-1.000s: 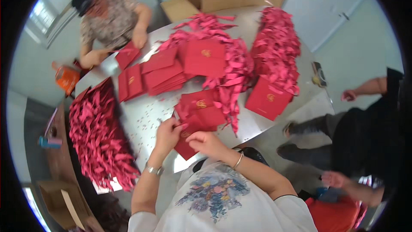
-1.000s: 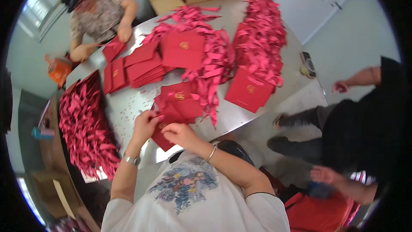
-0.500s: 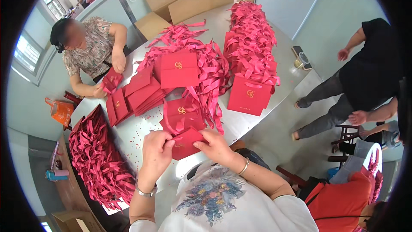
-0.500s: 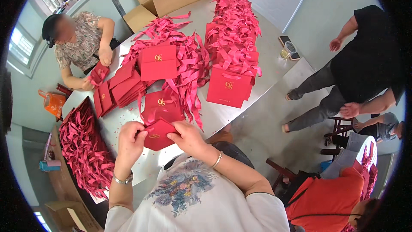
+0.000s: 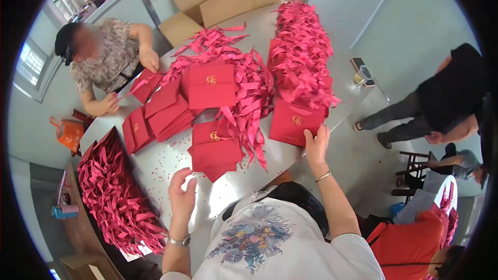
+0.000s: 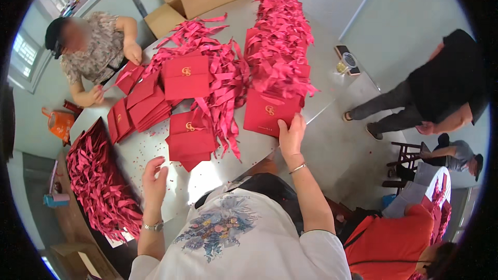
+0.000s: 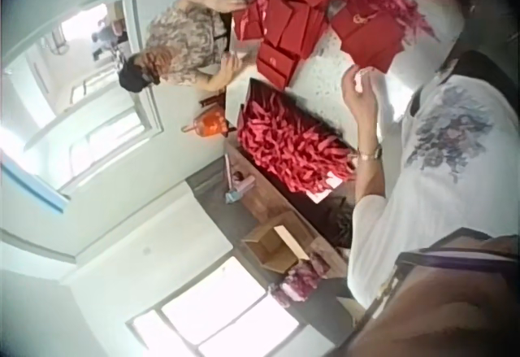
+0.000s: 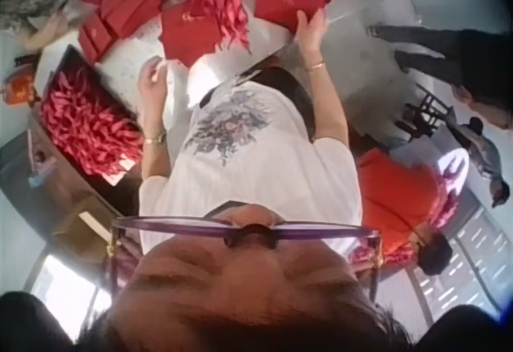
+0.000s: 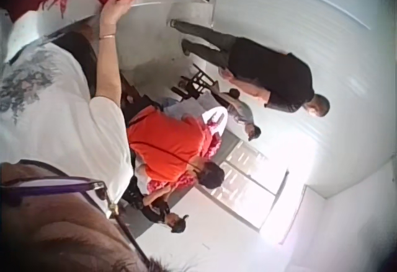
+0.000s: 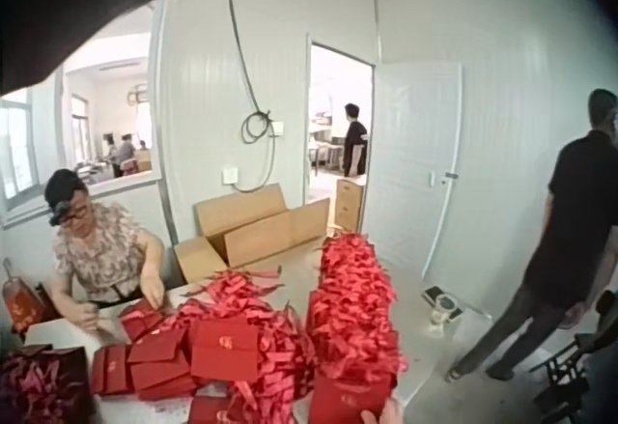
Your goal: The person attaches ribbon handles to red gift pouches by threading the ribbons through the slots and securing them by hand, then gathers and stacks the finished pouches.
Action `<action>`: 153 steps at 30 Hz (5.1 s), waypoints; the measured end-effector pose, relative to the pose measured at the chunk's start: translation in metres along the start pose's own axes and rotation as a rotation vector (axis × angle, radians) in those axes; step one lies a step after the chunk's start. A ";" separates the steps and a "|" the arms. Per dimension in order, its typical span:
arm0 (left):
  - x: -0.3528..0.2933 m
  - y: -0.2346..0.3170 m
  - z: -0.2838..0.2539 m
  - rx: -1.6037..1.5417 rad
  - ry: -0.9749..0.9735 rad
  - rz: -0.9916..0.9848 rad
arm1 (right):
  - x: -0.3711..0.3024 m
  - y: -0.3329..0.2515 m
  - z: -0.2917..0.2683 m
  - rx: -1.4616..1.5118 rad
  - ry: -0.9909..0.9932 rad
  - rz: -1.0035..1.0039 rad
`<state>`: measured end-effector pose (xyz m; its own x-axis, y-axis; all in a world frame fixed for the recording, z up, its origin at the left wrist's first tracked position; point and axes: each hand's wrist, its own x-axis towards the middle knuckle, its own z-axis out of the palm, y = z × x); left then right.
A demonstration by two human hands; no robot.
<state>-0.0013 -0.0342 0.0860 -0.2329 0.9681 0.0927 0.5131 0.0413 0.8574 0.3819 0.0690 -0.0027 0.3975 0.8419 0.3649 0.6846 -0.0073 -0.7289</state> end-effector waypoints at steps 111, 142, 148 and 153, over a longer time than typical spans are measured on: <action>0.031 -0.046 0.004 -0.480 -0.088 -0.521 | -0.105 -0.189 0.064 -0.014 -1.144 -0.328; -0.010 -0.067 -0.015 -0.356 -0.176 -0.403 | -0.013 -0.126 -0.047 0.707 -1.226 0.242; -0.017 -0.073 -0.017 -0.414 -0.283 -0.446 | -0.041 -0.154 -0.043 1.150 -1.116 0.207; -0.018 -0.068 -0.031 -0.668 -0.376 -0.583 | -0.049 -0.195 -0.029 0.612 -0.841 -0.285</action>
<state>-0.0577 -0.0622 0.0415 0.0370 0.8607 -0.5077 -0.2032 0.5039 0.8395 0.2470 0.0129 0.1382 -0.4353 0.8724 0.2221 0.1713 0.3225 -0.9310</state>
